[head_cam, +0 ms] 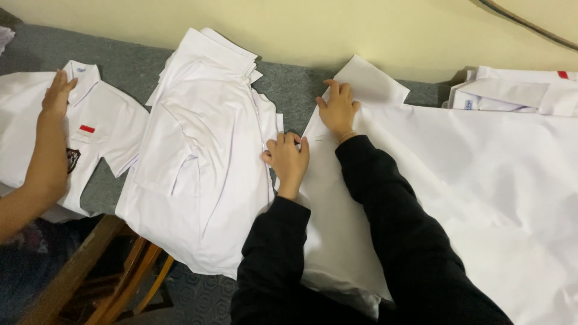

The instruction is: A person is smoothing and folding a white collared shirt on a work table in a factory setting.

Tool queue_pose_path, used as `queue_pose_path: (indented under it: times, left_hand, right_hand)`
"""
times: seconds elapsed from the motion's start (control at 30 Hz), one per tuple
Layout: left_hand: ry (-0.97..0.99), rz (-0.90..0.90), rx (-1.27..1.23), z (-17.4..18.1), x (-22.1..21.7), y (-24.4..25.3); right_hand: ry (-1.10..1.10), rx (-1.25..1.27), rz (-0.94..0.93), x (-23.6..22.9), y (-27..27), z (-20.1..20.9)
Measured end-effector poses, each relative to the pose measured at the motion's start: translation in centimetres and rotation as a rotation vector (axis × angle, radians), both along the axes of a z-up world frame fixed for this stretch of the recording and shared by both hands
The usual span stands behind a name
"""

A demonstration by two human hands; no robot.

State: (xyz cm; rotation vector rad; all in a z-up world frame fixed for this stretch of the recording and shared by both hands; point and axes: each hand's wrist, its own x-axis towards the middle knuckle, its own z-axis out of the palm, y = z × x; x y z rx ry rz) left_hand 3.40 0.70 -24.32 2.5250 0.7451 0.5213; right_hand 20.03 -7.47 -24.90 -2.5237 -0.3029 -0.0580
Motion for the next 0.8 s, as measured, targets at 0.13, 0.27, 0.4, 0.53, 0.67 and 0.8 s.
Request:
queue_pose_path:
  times: [0.13,0.27,0.4,0.53,0.67,0.8]
  left_hand:
    - [-0.031,0.019,-0.013,-0.2,0.3,0.2]
    - [-0.061,0.027,0.011,-0.7,0.3,0.1]
    - [-0.079,0.037,0.073,-1.5,0.6,0.3]
    - [-0.112,0.047,0.136,-2.2,0.6,0.2]
    - [-0.086,0.042,0.114,-1.4,0.6,0.1]
    - [-0.041,0.022,0.050,-0.5,0.2,0.0]
  right_hand:
    - [0.136,0.305,0.109,1.1,-2.4,-0.8]
    - [-0.116,0.185,0.371,-2.0,-4.2,-2.1]
    - [-0.402,-0.230,0.518,-6.2,-4.1,-3.4]
    - [-0.365,-0.218,0.507,-6.5,-4.0,-3.6]
    - [-0.342,-0.214,0.486,-6.0,-3.6,-3.0]
    - [-0.339,-0.249,0.428,-5.5,-2.9,-2.9]
